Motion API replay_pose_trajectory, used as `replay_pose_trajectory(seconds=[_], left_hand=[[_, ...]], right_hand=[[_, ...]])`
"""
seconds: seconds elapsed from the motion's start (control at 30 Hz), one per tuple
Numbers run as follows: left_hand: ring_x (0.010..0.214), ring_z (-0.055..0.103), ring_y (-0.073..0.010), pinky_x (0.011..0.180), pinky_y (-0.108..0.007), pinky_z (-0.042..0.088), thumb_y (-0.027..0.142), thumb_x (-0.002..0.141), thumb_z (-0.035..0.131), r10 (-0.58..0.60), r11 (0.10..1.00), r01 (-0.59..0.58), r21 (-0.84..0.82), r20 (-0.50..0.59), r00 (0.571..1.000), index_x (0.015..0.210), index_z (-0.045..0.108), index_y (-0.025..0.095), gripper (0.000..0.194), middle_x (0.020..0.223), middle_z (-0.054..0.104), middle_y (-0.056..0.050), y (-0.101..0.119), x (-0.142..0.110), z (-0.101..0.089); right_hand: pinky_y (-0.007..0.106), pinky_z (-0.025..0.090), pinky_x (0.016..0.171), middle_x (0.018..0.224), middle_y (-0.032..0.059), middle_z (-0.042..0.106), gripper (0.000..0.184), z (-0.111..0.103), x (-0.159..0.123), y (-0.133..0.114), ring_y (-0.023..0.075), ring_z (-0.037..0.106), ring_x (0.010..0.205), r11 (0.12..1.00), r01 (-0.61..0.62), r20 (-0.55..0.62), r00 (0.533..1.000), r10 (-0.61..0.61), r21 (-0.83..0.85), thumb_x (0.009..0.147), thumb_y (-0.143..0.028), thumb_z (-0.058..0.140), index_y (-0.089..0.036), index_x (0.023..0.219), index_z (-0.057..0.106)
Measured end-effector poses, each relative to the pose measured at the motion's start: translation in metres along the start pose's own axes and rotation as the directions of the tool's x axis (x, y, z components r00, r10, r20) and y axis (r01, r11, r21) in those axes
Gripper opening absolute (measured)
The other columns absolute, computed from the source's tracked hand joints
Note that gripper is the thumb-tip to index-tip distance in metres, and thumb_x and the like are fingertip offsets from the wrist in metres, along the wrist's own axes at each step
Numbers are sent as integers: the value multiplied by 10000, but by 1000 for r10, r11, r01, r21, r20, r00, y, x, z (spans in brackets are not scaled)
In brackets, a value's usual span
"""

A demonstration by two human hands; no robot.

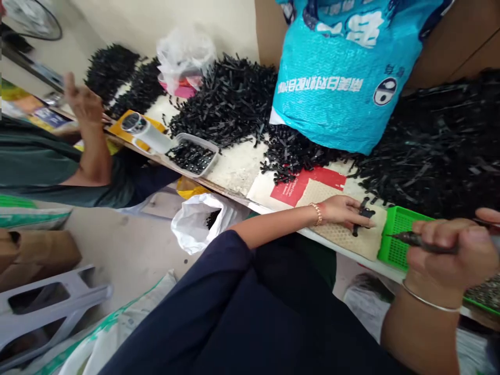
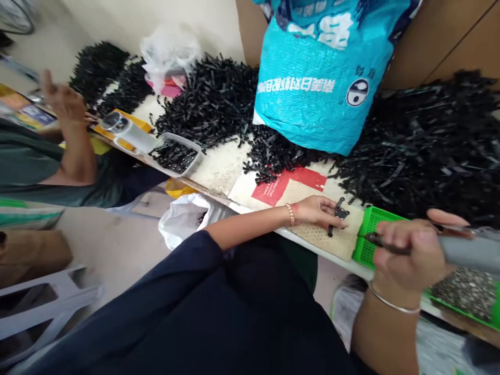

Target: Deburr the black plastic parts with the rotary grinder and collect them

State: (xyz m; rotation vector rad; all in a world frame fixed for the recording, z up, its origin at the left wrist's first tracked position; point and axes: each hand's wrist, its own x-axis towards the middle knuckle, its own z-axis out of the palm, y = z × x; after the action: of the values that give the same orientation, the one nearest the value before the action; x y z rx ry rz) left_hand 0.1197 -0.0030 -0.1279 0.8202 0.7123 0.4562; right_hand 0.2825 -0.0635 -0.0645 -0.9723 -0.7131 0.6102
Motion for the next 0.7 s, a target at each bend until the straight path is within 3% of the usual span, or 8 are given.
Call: replay_pose_trajectory(seconds=[0.07, 0.13, 0.27, 0.33, 0.43, 0.47, 0.53, 0.7], left_hand=[[758, 704, -134, 637, -214, 557, 105, 494, 1013, 12, 1000, -13, -9, -58, 998, 786, 705, 142, 427, 834, 749, -40, 1, -4, 5], [715, 686, -127, 639, -234, 560, 135, 488, 1030, 23, 999, -27, -37, -118, 993, 753, 681, 139, 439, 805, 729, -34, 5, -9, 10], [766, 710, -142, 792, -321, 607, 234, 618, 1000, 110, 993, -114, -39, -77, 991, 810, 710, 136, 362, 866, 755, -58, 32, -36, 7], [826, 722, -152, 853, -339, 600, 255, 679, 976, 198, 980, -197, 24, -108, 974, 1009, 751, 144, 414, 965, 786, -87, 54, -65, -10], [853, 725, -166, 901, -373, 598, 250, 734, 944, 306, 951, -278, 132, -302, 903, 1294, 687, 154, 623, 1087, 794, -138, 92, -126, -59], [869, 727, -171, 909, -380, 600, 249, 760, 918, 347, 937, -301, 176, -391, 852, 1272, 689, 154, 569, 1100, 789, -139, 105, -149, -80], [876, 721, -164, 888, -348, 602, 230, 774, 884, 441, 897, -327, 296, -566, 697, 1117, 711, 150, 392, 1066, 779, -115, 125, -198, -128], [703, 656, -116, 729, -267, 604, 118, 692, 798, 474, 862, -308, 402, -855, 212, 944, 662, 163, 290, 809, 684, -12, 148, -308, -239]], right_hand=[[266, 329, 368, 394, -164, 416, 378, -7, -9, -5, 111, 226, 318, 995, 84, 55, 995, -82, -47, 563, -365, 624, -263, 926, 617], [267, 364, 379, 384, -157, 417, 367, -10, -19, -10, 120, 254, 318, 995, 45, 34, 999, -43, -84, 560, -323, 598, -253, 920, 611], [256, 404, 405, 383, -147, 426, 349, -11, -36, -20, 120, 270, 334, 995, -12, 1, 1000, 12, -96, 554, -281, 624, -243, 901, 618], [252, 415, 407, 381, -142, 436, 348, -12, -41, -23, 125, 288, 338, 995, -12, 20, 1000, 14, -97, 552, -262, 634, -240, 899, 626], [252, 445, 423, 391, -130, 456, 359, -13, -48, -25, 127, 329, 355, 994, -54, 53, 997, 59, -99, 549, -247, 668, -228, 907, 648], [248, 447, 428, 395, -127, 459, 363, -12, -50, -25, 125, 337, 361, 992, -78, 59, 995, 84, -99, 546, -241, 681, -225, 907, 653], [243, 444, 433, 395, -123, 452, 356, -12, -53, -25, 118, 344, 367, 989, -115, 50, 992, 120, -98, 540, -230, 705, -219, 893, 662], [261, 453, 454, 397, -113, 444, 337, -14, -54, -19, 118, 368, 371, 980, -147, -4, 989, 148, -136, 534, -237, 743, -223, 865, 680]])
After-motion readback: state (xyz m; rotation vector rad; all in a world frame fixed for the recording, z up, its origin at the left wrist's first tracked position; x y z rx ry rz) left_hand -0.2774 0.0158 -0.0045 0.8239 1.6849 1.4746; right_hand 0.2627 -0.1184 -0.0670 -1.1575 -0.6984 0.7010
